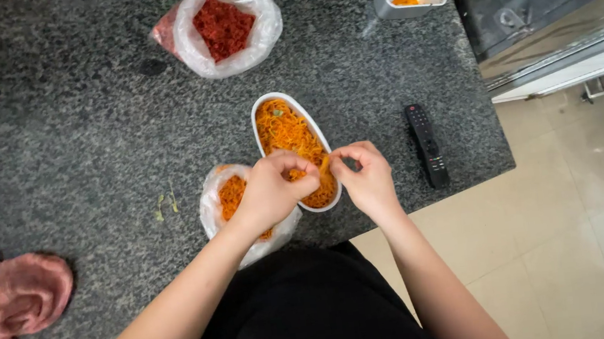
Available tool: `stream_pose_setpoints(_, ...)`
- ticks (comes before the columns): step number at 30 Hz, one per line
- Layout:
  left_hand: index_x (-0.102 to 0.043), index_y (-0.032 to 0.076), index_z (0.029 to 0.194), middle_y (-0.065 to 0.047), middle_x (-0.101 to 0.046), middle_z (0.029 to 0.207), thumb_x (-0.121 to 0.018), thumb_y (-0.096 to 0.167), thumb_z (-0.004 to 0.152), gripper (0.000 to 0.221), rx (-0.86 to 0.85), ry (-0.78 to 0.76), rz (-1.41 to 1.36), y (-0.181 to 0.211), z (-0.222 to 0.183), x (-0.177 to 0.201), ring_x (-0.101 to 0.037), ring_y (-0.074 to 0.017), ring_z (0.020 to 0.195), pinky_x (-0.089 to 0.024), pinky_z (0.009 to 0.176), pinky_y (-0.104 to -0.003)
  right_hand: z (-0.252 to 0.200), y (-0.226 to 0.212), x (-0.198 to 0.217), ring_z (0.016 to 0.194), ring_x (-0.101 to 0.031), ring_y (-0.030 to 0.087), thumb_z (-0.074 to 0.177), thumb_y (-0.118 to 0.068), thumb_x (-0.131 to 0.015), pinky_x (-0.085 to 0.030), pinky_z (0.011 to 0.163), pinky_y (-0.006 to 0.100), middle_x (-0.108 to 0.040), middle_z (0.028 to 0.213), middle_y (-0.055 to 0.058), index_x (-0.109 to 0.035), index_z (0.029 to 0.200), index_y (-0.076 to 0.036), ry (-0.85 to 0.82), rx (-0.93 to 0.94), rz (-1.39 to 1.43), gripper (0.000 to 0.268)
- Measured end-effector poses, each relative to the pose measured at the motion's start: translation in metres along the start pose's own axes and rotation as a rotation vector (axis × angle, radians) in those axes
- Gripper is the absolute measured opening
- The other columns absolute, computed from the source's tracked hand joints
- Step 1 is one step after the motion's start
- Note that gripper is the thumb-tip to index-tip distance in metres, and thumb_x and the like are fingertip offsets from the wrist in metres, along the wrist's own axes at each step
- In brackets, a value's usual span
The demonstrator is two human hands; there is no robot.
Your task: The person transfers shredded carrots from a clear plastic bag into a white oval dish by hand on a dark countertop.
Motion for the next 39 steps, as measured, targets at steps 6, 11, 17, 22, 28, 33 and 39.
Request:
stream_pose_setpoints(6,-0.079,0.002,0.092,-0.004,-0.074,0.086,-0.077,0.024,0.085,0.023,0.200,-0.056,-0.241,-0.017,-0.002,-0.007,-0.066,-0.0100,0.077,-0.054,0.071,-0.029,0.006,0.045,-0.019,0.074,-0.055,0.010,0.088,-0.020,-0.075,-0.047,0.066,0.026,-0.068,0.095,0.001,-0.079,0.097,-0.005,-0.046,-0.138,0.117,0.017)
stream_pose_setpoints(11,-0.080,0.003,0.093,-0.003,-0.075,0.090,-0.078,0.027,0.085,0.026,0.103,0.024,-0.077,-0.021,-0.004,0.005,-0.068,-0.0096,0.079,-0.054,0.072,-0.028,-0.011,0.018,-0.026,0.075,-0.051,0.007,0.091,-0.020,-0.075,-0.043,0.067,0.024,-0.065,0.088,0.001,-0.079,0.101,-0.003,-0.168,-0.182,0.332,0.020)
stream_pose_setpoints(17,-0.082,0.008,0.091,-0.004,-0.075,0.092,-0.081,0.029,0.081,0.024,0.105,0.116,0.075,-0.010,-0.009,0.018,-0.066,-0.0121,0.074,-0.052,0.068,-0.029,-0.016,-0.036,-0.013,0.082,-0.060,0.011,0.087,-0.019,-0.078,-0.048,0.074,0.026,-0.068,0.090,0.002,-0.080,0.099,-0.006,-0.114,0.025,0.154,0.018)
stream_pose_setpoints(22,-0.082,0.008,0.089,-0.004,-0.074,0.093,-0.082,0.029,0.079,0.024,0.103,0.154,0.097,-0.010,-0.014,0.017,-0.066,-0.0133,0.074,-0.052,0.067,-0.030,-0.029,-0.068,0.002,0.091,-0.067,0.019,0.083,-0.016,-0.081,-0.053,0.082,0.032,-0.071,0.093,0.005,-0.080,0.094,-0.010,0.053,0.257,-0.039,0.013)
stream_pose_setpoints(28,-0.082,0.009,0.092,-0.005,-0.074,0.095,-0.082,0.029,0.080,0.024,0.042,0.201,0.126,0.003,-0.018,0.012,-0.067,-0.0140,0.076,-0.052,0.067,-0.029,-0.032,-0.066,0.008,0.090,-0.065,0.021,0.082,-0.017,-0.082,-0.049,0.081,0.035,-0.070,0.090,0.002,-0.080,0.090,-0.011,0.065,0.336,-0.120,0.011)
stream_pose_setpoints(33,-0.082,0.010,0.087,-0.004,-0.073,0.094,-0.083,0.029,0.077,0.021,-0.015,0.263,0.245,0.029,-0.023,0.007,-0.068,-0.0177,0.087,-0.044,0.081,-0.038,-0.034,-0.072,0.018,0.092,-0.062,0.021,0.082,-0.020,-0.082,-0.042,0.086,0.037,-0.066,0.089,0.001,-0.080,0.090,-0.012,0.074,0.423,-0.185,0.011)
stream_pose_setpoints(39,-0.082,0.013,0.084,-0.001,-0.070,0.093,-0.083,0.028,0.076,0.017,-0.145,0.390,0.431,0.056,-0.034,0.011,-0.061,-0.0231,0.100,-0.032,0.092,-0.042,-0.029,-0.065,0.016,0.097,-0.063,0.021,0.082,-0.020,-0.080,-0.040,0.090,0.039,-0.066,0.093,0.001,-0.078,0.091,-0.010,0.074,0.442,-0.117,0.013)
Point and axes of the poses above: each hand's wrist, its own z-axis towards the middle knuckle, its own x-axis out of the back of the hand, y = z × x, the point moved 9 cm from there along z, towards the middle knuckle
